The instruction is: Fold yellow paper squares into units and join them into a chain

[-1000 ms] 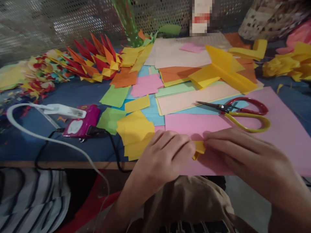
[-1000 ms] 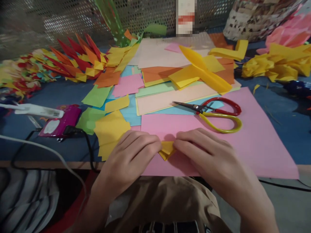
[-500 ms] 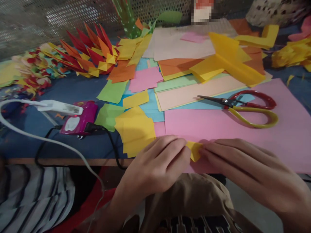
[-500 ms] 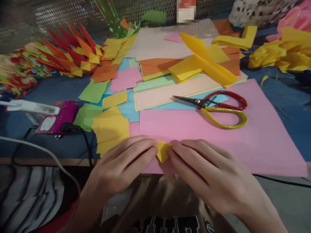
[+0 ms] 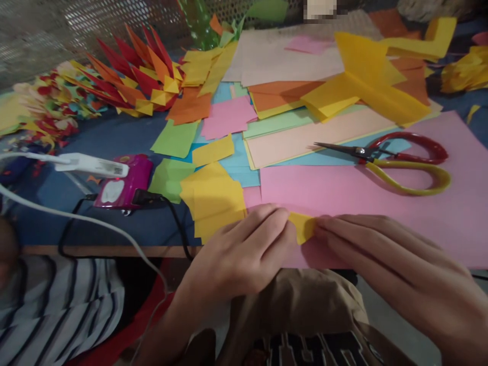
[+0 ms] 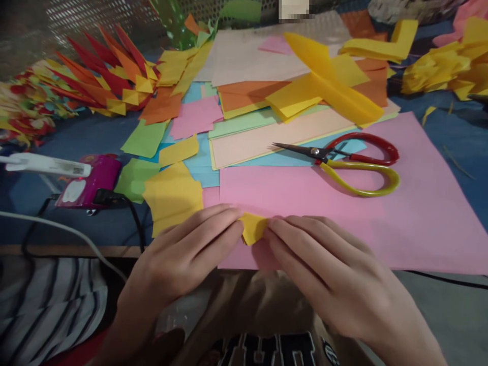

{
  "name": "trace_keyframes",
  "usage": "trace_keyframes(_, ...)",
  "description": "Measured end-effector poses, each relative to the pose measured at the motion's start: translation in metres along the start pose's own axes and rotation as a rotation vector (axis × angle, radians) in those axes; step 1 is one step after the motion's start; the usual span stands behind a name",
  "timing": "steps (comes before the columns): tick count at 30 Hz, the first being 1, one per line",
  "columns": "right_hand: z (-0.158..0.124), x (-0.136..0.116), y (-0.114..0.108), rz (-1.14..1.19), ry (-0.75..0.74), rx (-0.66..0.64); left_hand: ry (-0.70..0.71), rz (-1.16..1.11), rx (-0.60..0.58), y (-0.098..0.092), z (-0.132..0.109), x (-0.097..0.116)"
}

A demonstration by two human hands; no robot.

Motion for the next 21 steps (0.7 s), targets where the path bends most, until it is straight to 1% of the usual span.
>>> trace_keyframes(3,0.005,-0.014,-0.002,-0.121,-0.135,0.008,0.009,0.006,0.029,-0.001,0.0,0.002)
trace_keyframes(6,0.005,-0.019,-0.001,-0.142,-0.149,0.005,0.005,0.003,0.016,0.002,-0.001,0.002)
trace_keyframes(11,0.003,-0.026,0.003,-0.126,-0.022,0.028,-0.031,-0.079,-0.006,0.007,-0.009,0.0)
trace_keyframes(14,0.005,-0.027,0.003,-0.095,0.041,0.036,-0.091,-0.102,-0.004,0.01,-0.015,-0.005)
trace_keyframes(18,0.01,-0.014,-0.003,0.034,0.162,0.07,-0.235,-0.195,0.067,0.01,-0.022,-0.017)
trace_keyframes(19,0.011,-0.01,-0.005,0.06,0.185,0.077,-0.241,-0.216,0.085,0.009,-0.022,-0.018)
trace_keyframes(21,0.013,-0.003,-0.006,0.077,0.207,0.077,-0.21,-0.256,0.106,0.008,-0.018,-0.015)
Point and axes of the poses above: each hand's wrist, its own z-axis towards the middle knuckle, its own y-axis out of the palm, x = y × z, the point moved 9 cm from there along z, towards the middle knuckle, and after that the axes turned 5 degrees about y, right-handed, at the moved point
